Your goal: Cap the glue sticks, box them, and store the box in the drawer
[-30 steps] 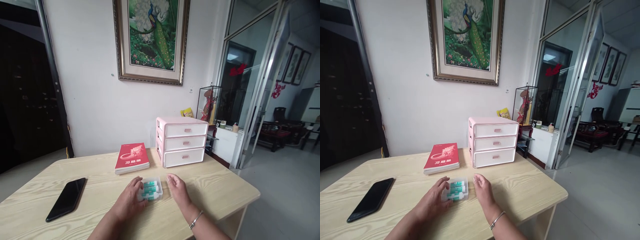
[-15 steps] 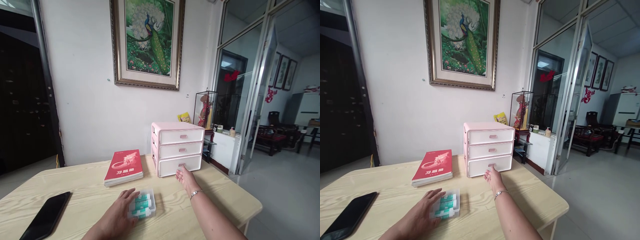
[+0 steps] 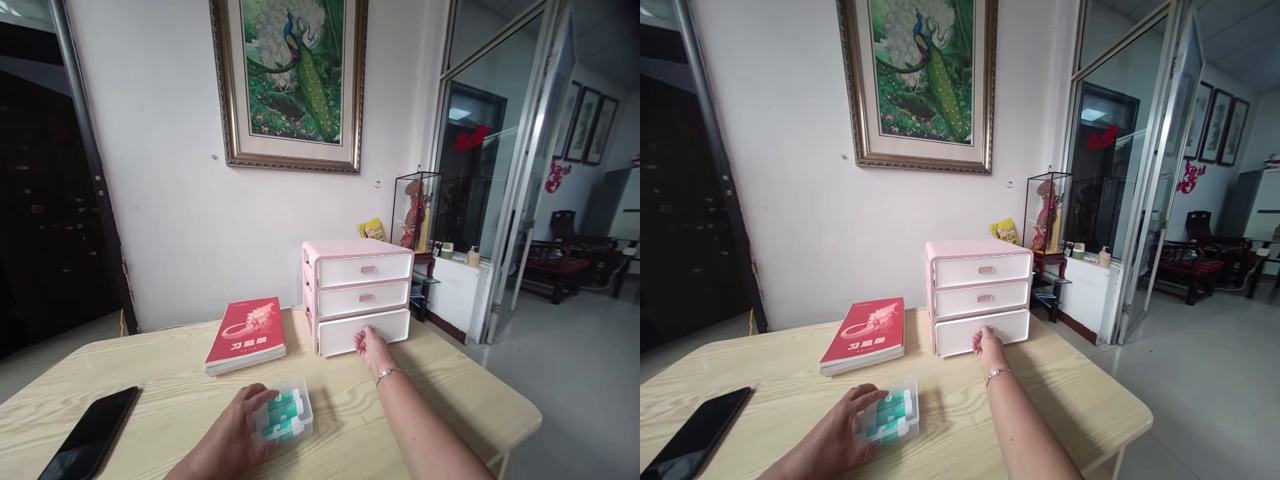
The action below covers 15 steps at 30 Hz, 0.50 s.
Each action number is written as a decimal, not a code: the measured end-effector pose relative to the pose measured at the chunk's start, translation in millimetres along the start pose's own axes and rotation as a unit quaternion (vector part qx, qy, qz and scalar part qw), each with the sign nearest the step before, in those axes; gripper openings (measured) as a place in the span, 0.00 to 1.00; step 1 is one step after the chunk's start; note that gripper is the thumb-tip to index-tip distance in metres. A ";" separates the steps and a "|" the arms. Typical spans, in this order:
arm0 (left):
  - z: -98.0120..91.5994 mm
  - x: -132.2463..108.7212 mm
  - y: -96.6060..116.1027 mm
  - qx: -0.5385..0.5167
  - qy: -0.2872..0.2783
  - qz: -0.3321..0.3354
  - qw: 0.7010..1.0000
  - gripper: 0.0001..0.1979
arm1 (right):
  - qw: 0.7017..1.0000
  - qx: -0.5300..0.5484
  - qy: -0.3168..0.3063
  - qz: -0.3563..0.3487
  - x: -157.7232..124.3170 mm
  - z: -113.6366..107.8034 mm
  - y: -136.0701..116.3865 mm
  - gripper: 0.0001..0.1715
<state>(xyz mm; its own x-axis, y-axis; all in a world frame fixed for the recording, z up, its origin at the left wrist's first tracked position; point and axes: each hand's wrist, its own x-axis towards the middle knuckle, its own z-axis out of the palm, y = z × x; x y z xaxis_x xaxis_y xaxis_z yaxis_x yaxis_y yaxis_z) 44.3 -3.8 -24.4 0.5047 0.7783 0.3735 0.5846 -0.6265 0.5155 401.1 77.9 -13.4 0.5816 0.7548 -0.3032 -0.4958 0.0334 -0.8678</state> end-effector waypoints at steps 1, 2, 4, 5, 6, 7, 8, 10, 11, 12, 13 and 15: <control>-0.7 2.0 4.2 -0.009 -0.006 -0.003 1.000 0.32 | 1.000 0.004 0.003 0.001 -3.0 -2.8 0.8 0.12; -2.0 4.9 9.2 -0.020 -0.008 -0.008 1.000 0.31 | 1.000 0.008 0.005 0.001 -6.7 -6.5 1.8 0.12; -6.6 13.3 22.4 -0.049 0.000 -0.022 0.999 0.31 | 1.000 0.016 0.007 -0.003 -16.7 -16.3 4.4 0.11; -9.9 18.8 30.8 -0.066 0.006 -0.028 0.997 0.31 | 1.000 0.020 0.008 -0.005 -22.8 -22.2 5.8 0.11; -13.6 25.0 40.5 -0.083 0.013 -0.031 0.996 0.31 | 1.000 0.024 0.008 -0.008 -29.5 -28.5 7.2 0.11; -17.7 31.9 51.6 -0.099 0.016 -0.033 0.994 0.32 | 1.000 0.028 0.007 -0.012 -36.7 -35.0 8.6 0.11; -21.9 39.4 64.0 -0.114 0.020 -0.043 0.992 0.32 | 0.999 0.032 0.005 -0.016 -44.0 -41.3 10.0 0.11; -29.6 56.3 91.2 -0.144 0.006 -0.058 0.988 0.34 | 0.999 0.041 0.001 -0.026 -57.8 -52.8 12.9 0.11; -32.5 65.7 105.0 -0.161 -0.009 -0.064 0.985 0.35 | 0.999 0.046 0.000 -0.029 -63.5 -57.5 14.4 0.11; -34.4 75.7 118.2 -0.172 -0.021 -0.072 0.982 0.35 | 0.998 0.051 -0.001 -0.034 -68.1 -61.4 16.1 0.11; -35.2 86.3 130.2 -0.173 -0.024 -0.080 0.981 0.35 | 0.998 0.053 0.000 -0.039 -71.3 -64.5 18.0 0.12; -32.8 109.0 149.1 -0.176 -0.036 -0.078 0.981 0.36 | 0.997 0.050 0.004 -0.054 -73.5 -68.5 22.4 0.15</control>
<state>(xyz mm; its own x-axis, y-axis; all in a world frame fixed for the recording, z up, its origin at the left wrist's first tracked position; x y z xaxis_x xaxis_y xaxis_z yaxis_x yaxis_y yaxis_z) 165.6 -11.0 118.4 0.4776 0.8503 0.2211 0.4084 -0.4377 0.8010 391.5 -21.7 -37.5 0.6400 0.7379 -0.2142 -0.4919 0.1792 -0.8520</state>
